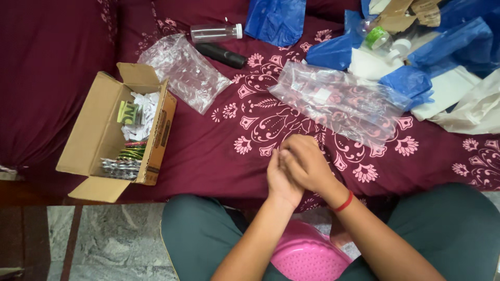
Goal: The person takes small white packets from a cardboard box, folds them, and places them into a clear plastic bag on a bed before moving the bag and box aside.
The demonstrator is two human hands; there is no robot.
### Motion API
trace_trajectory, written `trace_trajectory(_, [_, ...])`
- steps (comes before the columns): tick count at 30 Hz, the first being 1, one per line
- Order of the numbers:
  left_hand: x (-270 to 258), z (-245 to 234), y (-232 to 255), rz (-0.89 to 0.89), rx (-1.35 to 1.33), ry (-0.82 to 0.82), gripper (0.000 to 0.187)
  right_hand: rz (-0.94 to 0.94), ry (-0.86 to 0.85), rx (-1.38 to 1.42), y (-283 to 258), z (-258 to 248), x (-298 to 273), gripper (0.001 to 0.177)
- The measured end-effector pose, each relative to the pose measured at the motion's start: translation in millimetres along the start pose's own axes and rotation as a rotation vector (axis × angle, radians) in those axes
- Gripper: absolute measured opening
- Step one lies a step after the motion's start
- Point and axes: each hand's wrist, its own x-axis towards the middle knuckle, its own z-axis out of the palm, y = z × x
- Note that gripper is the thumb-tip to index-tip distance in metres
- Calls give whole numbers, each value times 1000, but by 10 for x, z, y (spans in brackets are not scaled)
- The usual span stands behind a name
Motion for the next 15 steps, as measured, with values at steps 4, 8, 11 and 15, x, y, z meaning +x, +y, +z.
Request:
trace_trajectory(4, [148, -209, 75, 38, -15, 21, 49, -55, -111, 80, -6, -75, 88, 12])
trace_trajectory(8, [462, -546, 243, 114, -32, -238, 38, 23, 29, 180, 23, -212, 75, 20])
trace_trajectory(11, [548, -596, 408, 168, 33, -404, 37, 129, 51, 156, 32, -178, 63, 23])
trace_trajectory(15, [456, -343, 545, 219, 389, -182, 34, 162, 21, 201, 73, -24, 21, 31])
